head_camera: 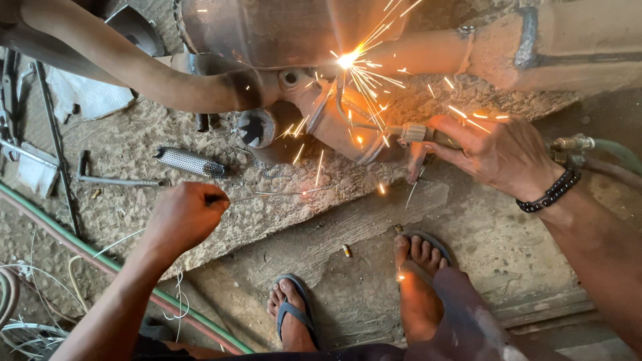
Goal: The person uses a welding torch and filler rod to join sections of a rusty metal exhaust pipe. They heat the joints, apply the filler rod to create welds, and reposition the pipe components on the floor to access different areas.
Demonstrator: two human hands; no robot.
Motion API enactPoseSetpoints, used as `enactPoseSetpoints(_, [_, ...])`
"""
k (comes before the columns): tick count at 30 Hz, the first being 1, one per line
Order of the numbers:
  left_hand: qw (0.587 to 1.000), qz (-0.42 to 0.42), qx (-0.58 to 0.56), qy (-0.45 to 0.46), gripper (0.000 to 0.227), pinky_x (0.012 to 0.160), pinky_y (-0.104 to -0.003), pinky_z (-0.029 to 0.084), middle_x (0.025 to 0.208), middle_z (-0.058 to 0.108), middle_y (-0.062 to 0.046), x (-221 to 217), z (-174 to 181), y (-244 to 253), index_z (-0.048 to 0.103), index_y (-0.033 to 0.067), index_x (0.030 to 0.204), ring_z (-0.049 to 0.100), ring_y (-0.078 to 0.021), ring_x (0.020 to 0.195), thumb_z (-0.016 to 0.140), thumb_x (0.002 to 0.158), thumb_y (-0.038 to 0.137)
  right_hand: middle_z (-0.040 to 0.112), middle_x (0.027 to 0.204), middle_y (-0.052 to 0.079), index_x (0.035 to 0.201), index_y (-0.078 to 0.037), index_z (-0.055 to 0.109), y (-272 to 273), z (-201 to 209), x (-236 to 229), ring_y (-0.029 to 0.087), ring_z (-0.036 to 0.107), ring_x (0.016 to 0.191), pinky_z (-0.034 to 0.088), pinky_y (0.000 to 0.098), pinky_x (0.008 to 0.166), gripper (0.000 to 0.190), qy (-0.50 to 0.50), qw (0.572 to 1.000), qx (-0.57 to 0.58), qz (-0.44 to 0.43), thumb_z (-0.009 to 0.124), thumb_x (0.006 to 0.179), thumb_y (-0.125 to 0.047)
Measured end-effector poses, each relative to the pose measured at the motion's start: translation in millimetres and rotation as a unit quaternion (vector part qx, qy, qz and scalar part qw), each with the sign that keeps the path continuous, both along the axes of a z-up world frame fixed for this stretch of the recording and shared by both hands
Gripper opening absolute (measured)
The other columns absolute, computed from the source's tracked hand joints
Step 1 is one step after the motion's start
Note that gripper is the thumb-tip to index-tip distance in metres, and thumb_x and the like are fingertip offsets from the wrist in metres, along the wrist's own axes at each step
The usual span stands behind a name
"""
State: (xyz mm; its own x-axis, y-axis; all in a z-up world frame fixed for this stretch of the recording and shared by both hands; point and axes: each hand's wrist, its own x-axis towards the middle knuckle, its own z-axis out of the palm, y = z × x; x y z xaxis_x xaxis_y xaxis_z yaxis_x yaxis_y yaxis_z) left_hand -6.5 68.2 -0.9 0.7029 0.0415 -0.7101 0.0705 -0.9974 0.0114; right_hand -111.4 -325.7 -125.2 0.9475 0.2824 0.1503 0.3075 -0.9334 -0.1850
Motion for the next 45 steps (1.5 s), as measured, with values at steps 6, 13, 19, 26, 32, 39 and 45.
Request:
enactPoseSetpoints(6, [1.0,-0.005,0.015,0.018,0.023,0.074,-0.031,0.057,0.095,0.079,-0.004,0,-54,34,0.076,0.0138,0.101,0.068,-0.0162,0.068,0.055,0.095,0.018,0.07,0.115,0.004,0.124,0.005,0.062,0,-1,0,0.009,0.064,0.069,0.059,0.0252,0.077,0.032,-0.053,0.998,-0.013,0.039,0.065,0.097,-0.01])
enactPoseSetpoints(13, [0.998,-0.048,0.034,-0.017,0.029,0.073,-0.034,0.062,0.106,0.076,-0.003,-1,-87,57,0.076,0.0154,0.107,0.073,-0.0183,0.08,0.05,0.094,0.014,0.062,0.072,-0.001,0.118,-0.02,0.06,0,3,0,0.018,0.054,0.045,0.047,0.0334,0.038,0.033,0.026,0.999,0.018,0.007,0.063,0.095,-0.044])
enactPoseSetpoints(19, [0.995,-0.081,0.017,-0.047,0.025,0.086,-0.039,0.059,0.107,0.075,-0.007,-2,-104,73,0.077,0.0125,0.104,0.072,-0.0234,0.092,0.056,0.09,0.013,0.067,0.079,0.001,0.118,-0.021,0.061,1,3,-1,0.024,0.059,0.049,0.047,0.0364,0.04,0.033,0.004,1.0,0.002,0.003,0.061,0.096,-0.045])
enactPoseSetpoints(26, [0.997,-0.04,0.067,-0.002,0.03,0.082,-0.04,0.063,0.108,0.074,-0.009,11,-56,38,0.069,0.0191,0.121,0.074,-0.0255,0.088,0.062,0.092,0.028,0.065,0.076,0.002,0.13,-0.018,0.053,-14,-9,-4,0.013,0.049,0.036,0.05,0.0274,0.031,0.04,0.079,0.997,-0.009,0.022,0.061,0.095,-0.035])
enactPoseSetpoints(32, [0.936,-0.244,-0.114,-0.227,0.025,0.054,-0.042,0.04,0.058,0.066,-0.005,60,49,-13,0.071,0.0068,0.072,0.058,-0.0172,0.054,0.06,0.09,0.02,0.065,0.059,0.0,0.129,-0.016,0.069,-49,18,-44,0.014,0.056,0.043,0.041,0.032,0.046,0.054,0.065,0.993,-0.025,-0.099,0.069,0.084,-0.047])
enactPoseSetpoints(39, [0.869,-0.347,-0.184,-0.3,0.039,0.078,-0.053,0.045,0.105,0.068,-0.022,129,62,-113,0.074,0.0071,0.114,0.057,-0.0405,0.104,0.065,0.078,0.02,0.009,0.164,-0.012,0.157,-0.027,0.015,-104,-19,-57,0.013,0.008,0.152,0.014,0.0478,0.128,0.079,0.448,0.652,0.342,-0.508,0.037,0.085,-0.05])
enactPoseSetpoints(45, [0.869,-0.395,-0.105,-0.281,0.056,0.095,-0.054,0.043,0.119,0.06,-0.014,148,15,-153,0.057,0.0029,0.126,0.05,-0.0357,0.115,0.06,0.073,0.021,0.051,0.144,0.019,0.142,-0.001,0.052,-139,-38,-97,0.03,0.044,0.136,0.03,0.0454,0.114,0.056,0.187,0.799,0.397,-0.41,0.06,0.089,-0.017])
